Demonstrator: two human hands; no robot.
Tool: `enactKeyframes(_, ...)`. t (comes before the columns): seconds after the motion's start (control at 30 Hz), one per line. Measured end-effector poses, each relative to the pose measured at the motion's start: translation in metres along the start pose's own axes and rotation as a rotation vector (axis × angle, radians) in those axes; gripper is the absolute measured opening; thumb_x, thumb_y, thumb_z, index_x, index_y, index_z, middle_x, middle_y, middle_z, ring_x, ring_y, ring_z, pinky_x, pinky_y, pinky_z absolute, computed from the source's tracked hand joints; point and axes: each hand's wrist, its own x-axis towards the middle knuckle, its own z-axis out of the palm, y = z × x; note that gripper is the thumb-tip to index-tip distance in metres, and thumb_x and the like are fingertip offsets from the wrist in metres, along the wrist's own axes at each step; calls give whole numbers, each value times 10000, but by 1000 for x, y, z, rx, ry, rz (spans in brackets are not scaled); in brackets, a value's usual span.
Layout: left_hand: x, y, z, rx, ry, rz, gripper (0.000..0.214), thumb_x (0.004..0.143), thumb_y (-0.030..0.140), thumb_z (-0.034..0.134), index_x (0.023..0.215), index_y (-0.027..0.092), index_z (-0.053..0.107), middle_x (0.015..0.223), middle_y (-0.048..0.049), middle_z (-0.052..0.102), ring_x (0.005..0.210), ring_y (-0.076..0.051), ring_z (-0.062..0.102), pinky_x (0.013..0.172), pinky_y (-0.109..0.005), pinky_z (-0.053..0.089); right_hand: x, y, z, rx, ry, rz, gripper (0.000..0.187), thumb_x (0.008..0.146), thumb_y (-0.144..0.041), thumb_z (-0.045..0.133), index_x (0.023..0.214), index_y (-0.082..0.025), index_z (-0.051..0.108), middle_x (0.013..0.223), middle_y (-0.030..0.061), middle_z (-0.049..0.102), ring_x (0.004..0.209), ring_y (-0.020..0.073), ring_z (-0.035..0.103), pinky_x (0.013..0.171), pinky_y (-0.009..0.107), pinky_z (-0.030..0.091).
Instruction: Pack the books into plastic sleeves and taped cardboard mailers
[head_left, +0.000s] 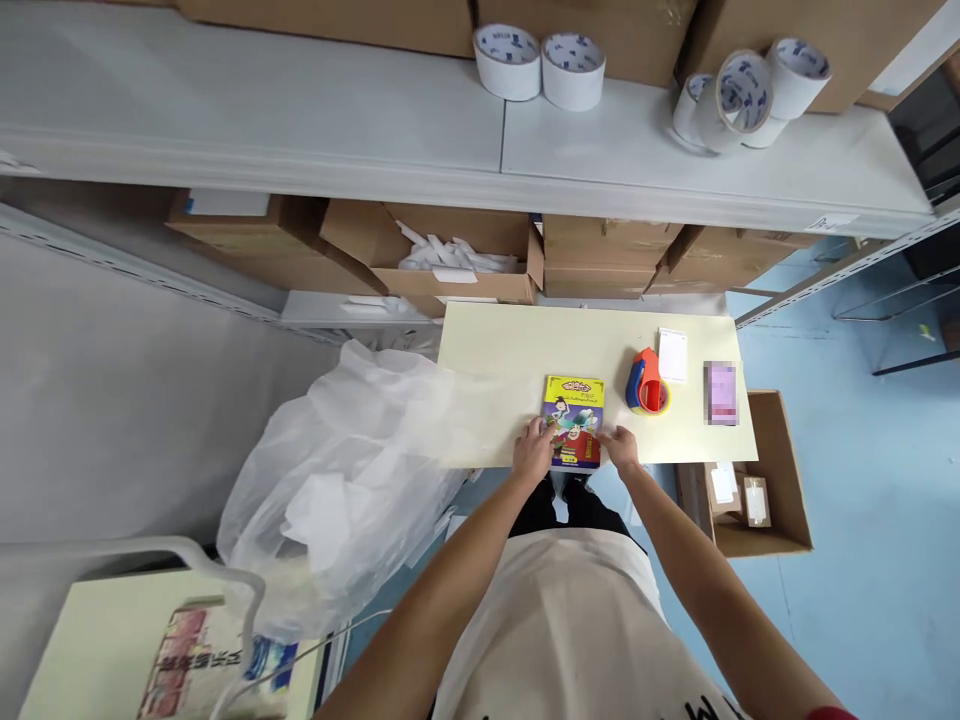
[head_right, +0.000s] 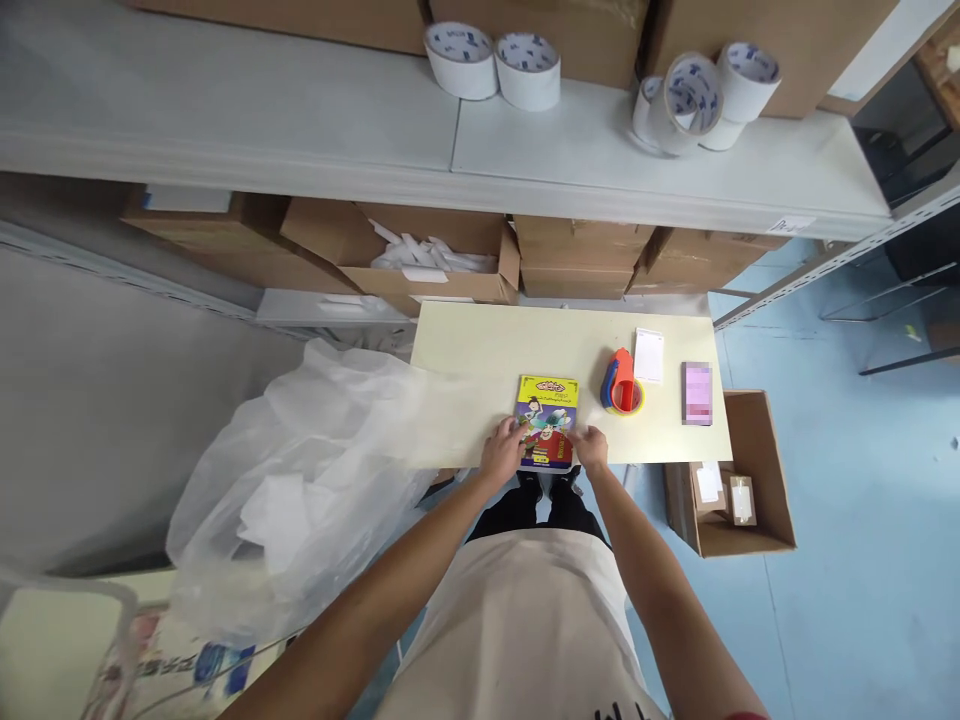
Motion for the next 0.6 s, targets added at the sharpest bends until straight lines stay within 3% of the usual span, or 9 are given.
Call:
enactKeyframes(0.1, 1, -2, 0, -31, -9, 16, 546, 832, 101, 535, 1348, 277, 518, 1394, -96, 454, 1255, -281, 487, 972, -405, 480, -6, -17, 0, -100, -20, 52, 180, 729, -333, 580, 826, -194, 640, 769, 53, 704, 691, 213, 657, 584, 288, 493)
enactKeyframes(0.27, 2, -6, 3, -81, -37, 56, 557, 814, 70, 543, 1345, 235, 510, 1398, -110, 416, 1272, -278, 463, 979, -374, 473, -19, -40, -10, -238, -19, 28, 185, 801, -308, 498, 832, -204, 647, 850, 73, 704, 785, 219, 654, 688, 313, 496)
enactKeyframes(0.37, 3, -9, 0, -98, -41, 76, 561, 811, 81, 562, 1344, 250, 507, 1391, -107, 409, 1276, -286, 450, 975, -374, 466, -26, -48, -11, -273, -101, -25, 193, 805, -344, 557, 889, -221, 679, 871, 59, 708, 807, 214, 658, 725, 315, 500)
enactKeyframes(0.5, 1, -9, -11, -66, -83, 104, 563, 811, 110, 585, 1347, 260, 500, 1392, -114, 405, 1223, -284, 491, 934, -372, 473, -35, -46, -12, -366, -254, -126, 304, 731, -407, 704, 996, -259, 706, 1057, 73, 687, 994, 265, 634, 839, 387, 477)
enactKeyframes(0.6, -2, -5, -20, 10, -71, 132, 554, 807, 121, 585, 1340, 248, 507, 1347, -129, 459, 1193, -299, 501, 924, -411, 470, -42, -38, -16, -400, -426, -211, 337, 779, -392, 664, 1090, -262, 677, 919, 42, 690, 861, 231, 647, 784, 374, 490)
